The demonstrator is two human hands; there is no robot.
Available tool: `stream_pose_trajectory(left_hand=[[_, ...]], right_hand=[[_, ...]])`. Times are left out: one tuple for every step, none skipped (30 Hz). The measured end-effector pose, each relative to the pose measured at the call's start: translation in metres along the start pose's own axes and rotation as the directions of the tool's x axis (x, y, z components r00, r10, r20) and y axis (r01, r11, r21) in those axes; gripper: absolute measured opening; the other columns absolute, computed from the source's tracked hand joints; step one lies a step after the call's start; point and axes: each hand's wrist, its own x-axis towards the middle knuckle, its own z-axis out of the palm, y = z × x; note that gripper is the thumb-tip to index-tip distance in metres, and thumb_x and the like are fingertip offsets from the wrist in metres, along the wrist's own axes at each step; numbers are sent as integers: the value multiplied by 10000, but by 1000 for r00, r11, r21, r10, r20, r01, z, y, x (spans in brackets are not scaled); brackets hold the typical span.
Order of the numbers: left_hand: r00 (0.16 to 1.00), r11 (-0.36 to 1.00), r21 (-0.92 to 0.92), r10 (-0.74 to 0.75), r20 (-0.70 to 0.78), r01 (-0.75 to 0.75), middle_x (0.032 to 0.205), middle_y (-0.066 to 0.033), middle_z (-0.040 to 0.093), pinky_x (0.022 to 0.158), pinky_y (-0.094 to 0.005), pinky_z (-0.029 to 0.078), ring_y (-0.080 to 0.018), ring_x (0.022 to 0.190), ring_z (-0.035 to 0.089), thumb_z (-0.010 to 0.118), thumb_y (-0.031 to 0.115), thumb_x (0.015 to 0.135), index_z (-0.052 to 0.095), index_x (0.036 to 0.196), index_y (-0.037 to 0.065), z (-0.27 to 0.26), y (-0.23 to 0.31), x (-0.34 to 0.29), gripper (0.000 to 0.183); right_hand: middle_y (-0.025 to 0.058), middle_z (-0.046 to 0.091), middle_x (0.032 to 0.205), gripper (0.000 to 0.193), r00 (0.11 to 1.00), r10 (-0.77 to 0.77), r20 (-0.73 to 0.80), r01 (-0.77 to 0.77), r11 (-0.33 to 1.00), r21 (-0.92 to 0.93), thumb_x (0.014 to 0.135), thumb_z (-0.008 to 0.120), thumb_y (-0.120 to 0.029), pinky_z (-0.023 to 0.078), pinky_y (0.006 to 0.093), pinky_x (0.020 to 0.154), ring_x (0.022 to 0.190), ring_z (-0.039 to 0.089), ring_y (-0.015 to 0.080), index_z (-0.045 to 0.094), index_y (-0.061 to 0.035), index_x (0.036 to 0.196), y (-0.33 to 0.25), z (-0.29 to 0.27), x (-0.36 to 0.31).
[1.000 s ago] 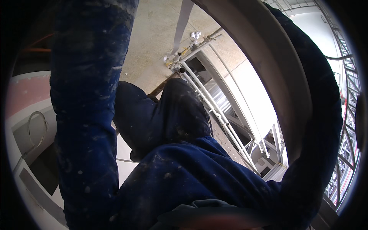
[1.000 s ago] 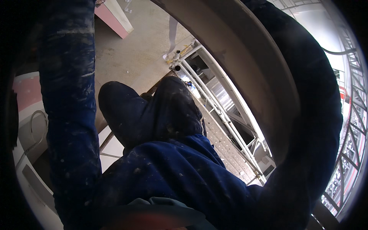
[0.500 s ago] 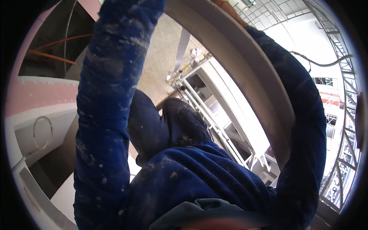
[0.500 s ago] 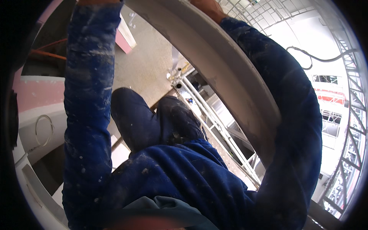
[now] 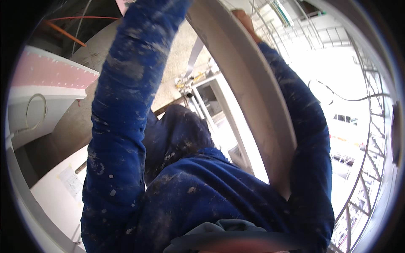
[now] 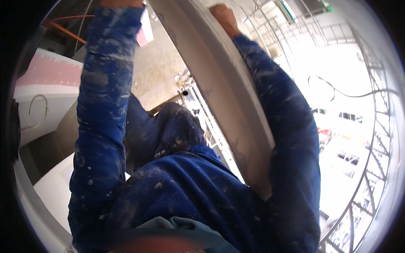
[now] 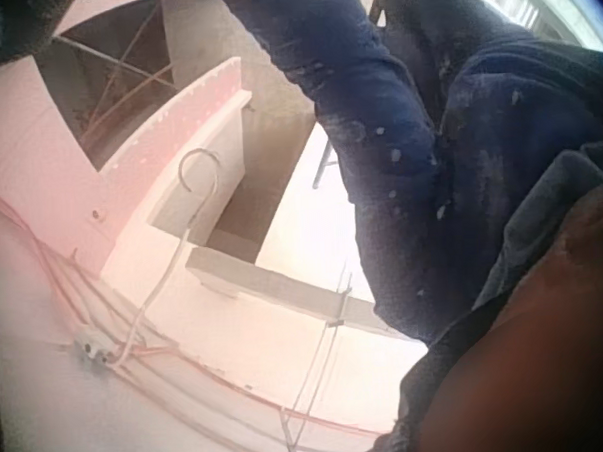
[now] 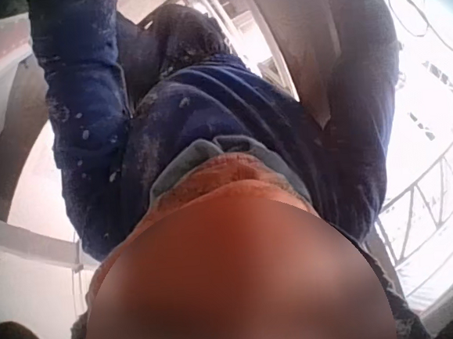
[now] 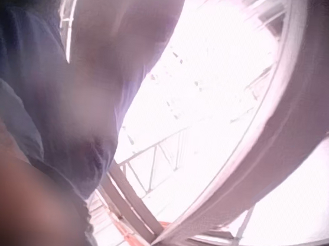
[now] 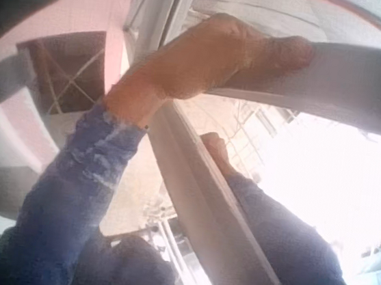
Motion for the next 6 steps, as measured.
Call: stream_pose_trajectory(left_hand=[[1000,1000,-15,-18,-9,18,542,15,430,476,-272,304,-109,497,426,687,723,854,589,604,110,-1,-3,1,669],[999,999,-35,-41,-15,40,521,30,413,456,-267,289,-99,475,408,705,723,845,579,582,118,-1,-6,3,671],[998,997,-60,-55,-23,54,501,45,397,436,-261,274,-88,453,391,723,724,835,568,561,127,1,-9,3,675],[996,992,-98,-81,-29,78,480,60,380,416,-256,258,-78,431,373,741,724,826,558,539,135,7,-23,3,679],[999,989,-143,-31,-31,26,482,54,396,420,-255,274,-82,437,397,761,706,819,573,540,127,6,-35,6,670],[998,982,-184,25,-50,-33,466,61,377,417,-259,267,-79,426,372,754,700,828,564,537,121,12,-46,10,676]], right_hand=[[225,765,931,350,999,50,17,-51,991,123,861,724,-395,597,458,762,874,761,375,790,-52,878,9,8,4],[228,764,929,361,989,137,53,-146,946,291,868,718,-405,595,462,761,869,759,380,792,-52,893,17,16,13],[231,763,928,372,971,223,88,-239,863,445,876,713,-414,593,467,761,863,758,386,795,-52,907,26,25,23],[232,763,933,396,958,271,100,-282,808,517,887,704,-439,591,475,766,869,758,387,799,-58,932,33,38,25],[233,763,938,420,979,202,-8,-163,810,564,897,696,-464,590,482,772,874,758,388,803,-63,956,40,51,28],[233,763,938,420,983,181,-29,-133,815,564,897,696,-464,590,482,772,874,758,388,803,-63,956,52,54,44]])
